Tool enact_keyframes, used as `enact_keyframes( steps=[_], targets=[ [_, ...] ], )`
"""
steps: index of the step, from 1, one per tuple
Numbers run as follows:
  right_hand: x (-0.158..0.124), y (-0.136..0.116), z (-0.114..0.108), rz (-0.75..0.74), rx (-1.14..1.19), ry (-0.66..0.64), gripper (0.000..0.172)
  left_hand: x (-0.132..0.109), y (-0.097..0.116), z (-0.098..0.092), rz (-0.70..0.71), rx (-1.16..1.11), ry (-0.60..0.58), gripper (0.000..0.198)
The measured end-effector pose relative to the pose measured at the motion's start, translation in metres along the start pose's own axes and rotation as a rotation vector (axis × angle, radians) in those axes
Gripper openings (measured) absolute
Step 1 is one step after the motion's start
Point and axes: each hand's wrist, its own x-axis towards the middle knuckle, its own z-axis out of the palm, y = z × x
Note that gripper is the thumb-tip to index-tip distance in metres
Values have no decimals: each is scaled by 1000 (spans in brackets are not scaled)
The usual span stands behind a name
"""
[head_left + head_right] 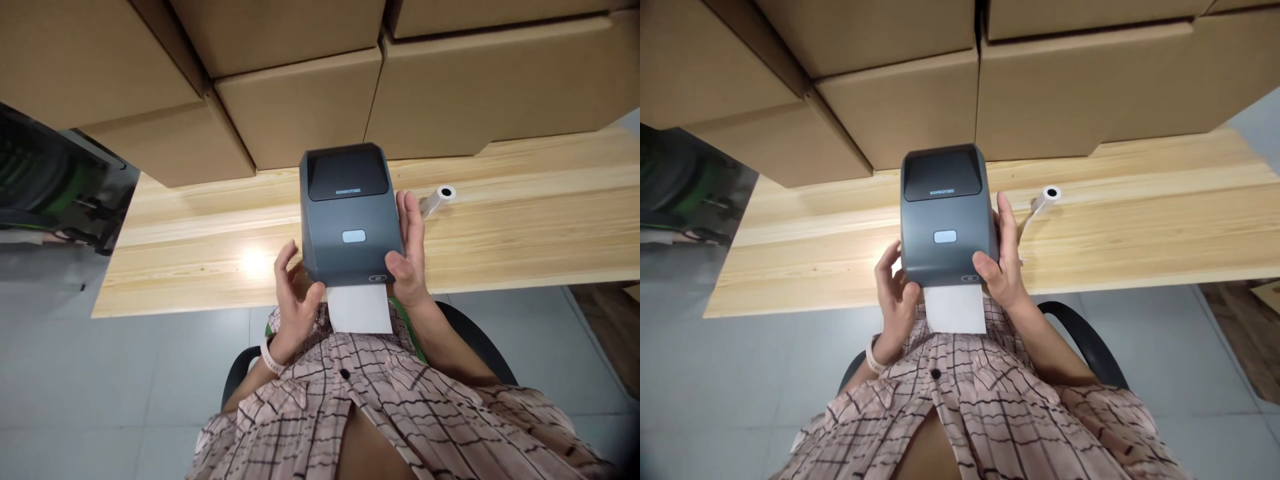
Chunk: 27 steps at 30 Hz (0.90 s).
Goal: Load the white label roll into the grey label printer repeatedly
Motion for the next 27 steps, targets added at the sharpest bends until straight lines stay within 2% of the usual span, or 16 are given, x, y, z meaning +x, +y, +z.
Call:
enact_keyframes(
  steps=[1, 2, 3, 4, 7, 9, 11, 13, 15, 18, 22, 27],
  targets=[
    [0, 1, 0, -4, -18, 5, 84, -11, -1, -1, 12, 17, 69, 47],
    [0, 1, 0, -9, -34, 10, 81, -21, -1, -2, 15, 31, 90, 32],
    [0, 1, 1, -12, -46, 14, 79, -29, 1, -3, -12, 40, 45, 31],
    [0, 1, 2, -15, -51, 19, 76, -34, 5, -3, -77, 31, -46, 41],
    [0, 0, 6, -24, -18, 43, 71, -33, 21, 3, -436, -142, -374, 53],
    [2, -1, 8, -52, 30, 83, 70, -27, 33, 9, -624, -318, -476, 53],
    [5, -3, 5, -98, 66, 137, 66, -25, 41, 16, -675, -452, -488, 54],
    [8, -7, 0, -155, 38, 170, 54, -27, 44, 20, -641, -497, -461, 57],
    [10, -12, -7, -217, -64, 154, 43, -33, 41, 22, -591, -445, -404, 55],
    [13, -21, -18, -293, -256, 118, 44, -43, 29, 19, -512, -276, -312, 53],
    [15, -33, -29, -354, -455, 76, 43, -52, 14, 9, -371, -126, -250, 57],
    [28, -47, -35, -430, -531, -66, 41, -41, 15, -5, -151, -75, 26, 51]
  ],
)
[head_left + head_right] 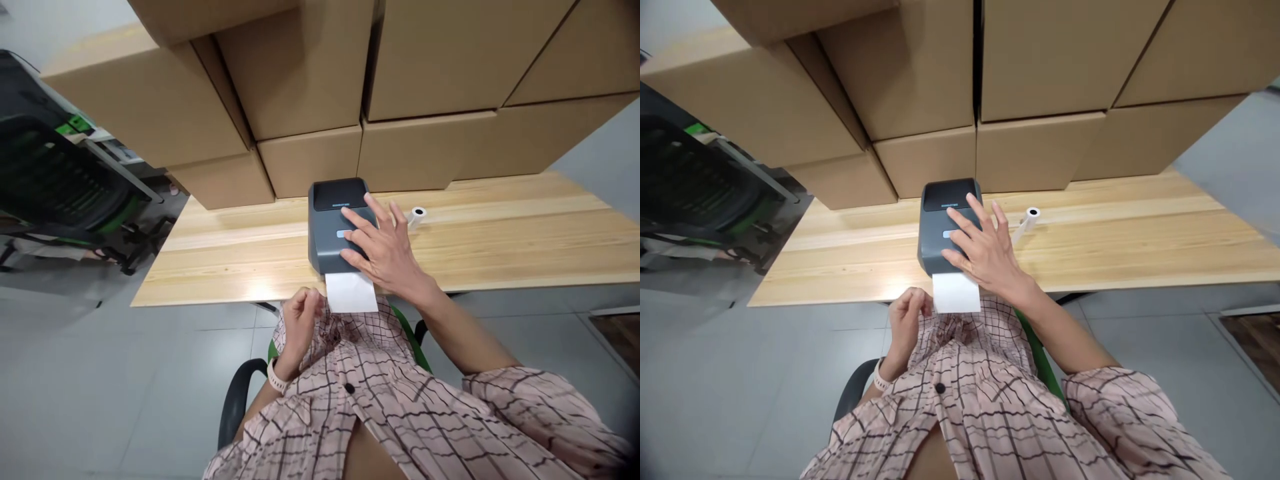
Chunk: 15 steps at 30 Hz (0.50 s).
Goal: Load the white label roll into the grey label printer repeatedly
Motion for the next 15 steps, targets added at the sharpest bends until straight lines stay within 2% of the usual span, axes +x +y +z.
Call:
enact_keyframes(
  steps=[3, 5, 7, 10, 15],
  targets=[
    [8, 2, 1, -35, 41, -53, 42, 19, 5, -2, 149, 27, 160, 36],
    [9, 2, 3, -27, 64, -77, 42, 32, 4, 1, 249, 72, 186, 32],
    [7, 2, 4, -7, 75, -75, 43, 40, 1, 6, 290, 79, 108, 50],
    [4, 1, 6, 11, 86, -60, 43, 42, -7, 15, 240, 52, -47, 74],
    [2, -3, 6, 39, 98, -14, 40, 39, -23, 19, 108, 22, -101, 93]
  ],
)
